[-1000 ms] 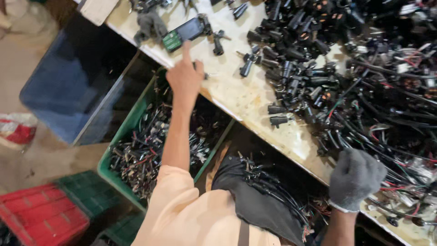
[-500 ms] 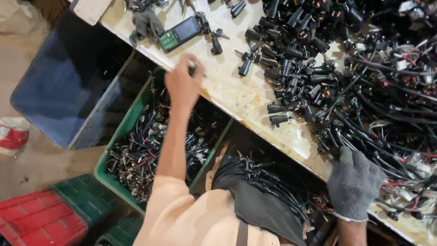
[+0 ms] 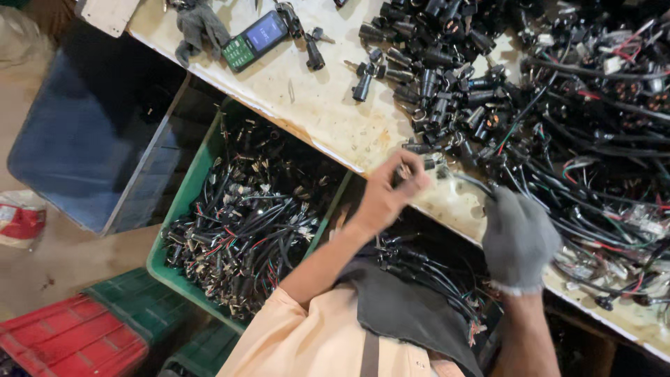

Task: The person repeatedly picks up small black cylindrical electrical components and wires from a cluttered workbench, aligns them, and presses them together by hand. The assembled units are placed on a black cloth on the person's lap. The workbench contains many loose components, wires, and tools.

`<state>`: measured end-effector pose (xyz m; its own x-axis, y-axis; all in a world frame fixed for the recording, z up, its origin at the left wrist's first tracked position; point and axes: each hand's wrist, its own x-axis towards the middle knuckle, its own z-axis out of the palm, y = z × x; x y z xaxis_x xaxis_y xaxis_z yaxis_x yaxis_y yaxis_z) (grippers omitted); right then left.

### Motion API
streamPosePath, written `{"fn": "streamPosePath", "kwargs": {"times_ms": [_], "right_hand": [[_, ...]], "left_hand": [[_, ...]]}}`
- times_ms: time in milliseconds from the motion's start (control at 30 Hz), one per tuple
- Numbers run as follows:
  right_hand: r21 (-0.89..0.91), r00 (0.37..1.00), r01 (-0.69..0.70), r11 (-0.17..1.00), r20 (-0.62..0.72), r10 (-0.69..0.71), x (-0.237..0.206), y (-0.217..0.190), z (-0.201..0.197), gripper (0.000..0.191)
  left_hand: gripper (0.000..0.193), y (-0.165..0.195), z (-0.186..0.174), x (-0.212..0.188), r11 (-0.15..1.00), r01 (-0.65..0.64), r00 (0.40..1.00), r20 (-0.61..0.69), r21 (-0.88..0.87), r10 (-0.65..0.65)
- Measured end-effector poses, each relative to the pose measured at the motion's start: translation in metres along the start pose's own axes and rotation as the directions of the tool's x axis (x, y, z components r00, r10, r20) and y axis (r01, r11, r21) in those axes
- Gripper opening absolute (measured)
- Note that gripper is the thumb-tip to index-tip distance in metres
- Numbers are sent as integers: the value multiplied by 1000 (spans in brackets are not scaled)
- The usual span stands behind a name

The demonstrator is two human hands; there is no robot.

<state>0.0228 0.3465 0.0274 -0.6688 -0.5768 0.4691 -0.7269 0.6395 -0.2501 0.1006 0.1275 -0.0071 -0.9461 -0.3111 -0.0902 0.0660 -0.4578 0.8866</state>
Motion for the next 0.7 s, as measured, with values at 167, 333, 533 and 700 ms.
{"fn": "streamPosePath", "kwargs": {"times_ms": [167, 333, 533, 700], "right_hand": [[18, 999, -36, 999, -36, 37, 3, 10, 14, 24], [198, 968, -200, 959, -114, 226, -23, 32, -10, 16], [67, 867, -460, 886, -180, 464, -34, 43, -58, 13], [41, 899, -417, 908, -130, 419, -52, 2, -64, 12]], "left_hand": [[29, 15, -33, -11, 996, 83, 992, 94, -39, -79], [25, -9, -38, -20, 998, 2, 986, 168, 61, -12], [20, -30, -25, -27, 993, 115, 992, -43, -10, -115], [21, -18, -3, -13, 966, 48, 997, 40, 255, -60]]}}
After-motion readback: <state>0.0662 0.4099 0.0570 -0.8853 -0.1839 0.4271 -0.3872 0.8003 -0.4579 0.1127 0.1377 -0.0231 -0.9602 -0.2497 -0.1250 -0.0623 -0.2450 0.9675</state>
